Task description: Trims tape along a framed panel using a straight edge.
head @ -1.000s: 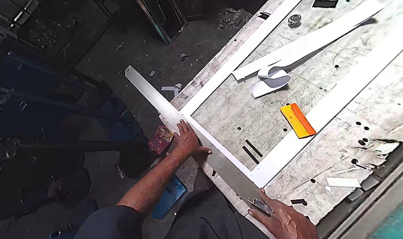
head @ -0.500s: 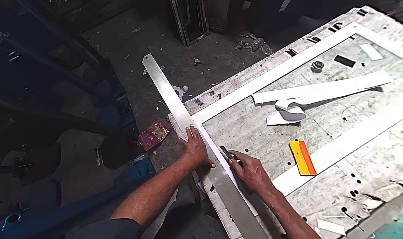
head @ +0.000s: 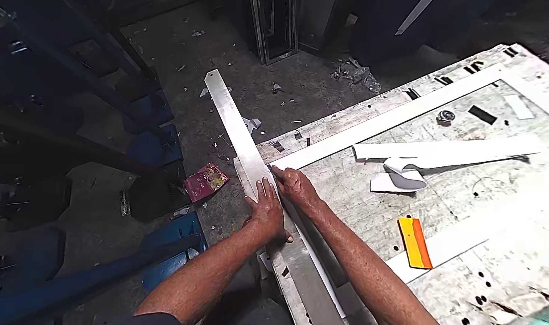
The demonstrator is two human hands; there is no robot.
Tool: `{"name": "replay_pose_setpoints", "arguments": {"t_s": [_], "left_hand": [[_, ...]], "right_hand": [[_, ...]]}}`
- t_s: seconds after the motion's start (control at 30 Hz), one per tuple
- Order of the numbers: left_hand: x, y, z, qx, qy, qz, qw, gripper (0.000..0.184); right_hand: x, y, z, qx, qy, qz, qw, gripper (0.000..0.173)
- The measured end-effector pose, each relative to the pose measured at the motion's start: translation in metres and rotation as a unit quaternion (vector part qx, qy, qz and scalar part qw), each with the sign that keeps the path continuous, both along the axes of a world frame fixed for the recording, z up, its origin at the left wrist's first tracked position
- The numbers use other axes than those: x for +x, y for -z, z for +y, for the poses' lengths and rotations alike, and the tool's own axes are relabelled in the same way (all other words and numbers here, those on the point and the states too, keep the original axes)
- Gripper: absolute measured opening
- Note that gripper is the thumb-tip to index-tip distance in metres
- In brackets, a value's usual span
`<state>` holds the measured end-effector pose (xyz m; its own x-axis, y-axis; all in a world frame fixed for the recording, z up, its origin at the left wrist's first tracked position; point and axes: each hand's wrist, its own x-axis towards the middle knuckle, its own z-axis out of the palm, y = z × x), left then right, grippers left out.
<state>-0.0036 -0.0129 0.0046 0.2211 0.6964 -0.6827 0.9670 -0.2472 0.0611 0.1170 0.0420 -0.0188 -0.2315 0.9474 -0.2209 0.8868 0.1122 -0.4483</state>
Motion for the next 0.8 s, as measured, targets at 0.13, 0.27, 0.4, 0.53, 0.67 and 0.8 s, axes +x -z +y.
{"name": "replay_pose_setpoints", "arguments": {"t_s": [0.13,0.27,0.4,0.53,0.67,0.8], "left_hand": [[0.001,0.001,0.000,-0.001,-0.001,0.000,1.000,0.165],[0.002,0.002,0.001,-0.003,-0.004,-0.002,1.000,0.165],[0.002,0.002,0.000,-0.001,-0.005,-0.002,1.000,0.165],[0.004,0.000,0.001,-0.006,0.001,0.011,1.000,0.163],[0.005,-0.004,0.003,-0.020,0.021,0.026,0.999,0.152],[0.005,-0.003,0.002,-0.016,0.026,0.025,0.999,0.151]], "right_hand": [[-0.004,-0.002,0.003,-0.008,-0.006,-0.003,1.000,0.046],[-0.006,-0.002,0.003,-0.005,-0.004,-0.002,1.000,0.045],[-0.009,-0.003,0.007,-0.027,-0.009,-0.003,1.000,0.045],[-0.013,-0.007,0.009,-0.040,-0.027,-0.023,0.999,0.046],[-0.017,-0.011,0.012,-0.040,-0.057,-0.030,0.997,0.040],[-0.014,-0.010,0.013,-0.037,-0.067,-0.020,0.997,0.039]]}}
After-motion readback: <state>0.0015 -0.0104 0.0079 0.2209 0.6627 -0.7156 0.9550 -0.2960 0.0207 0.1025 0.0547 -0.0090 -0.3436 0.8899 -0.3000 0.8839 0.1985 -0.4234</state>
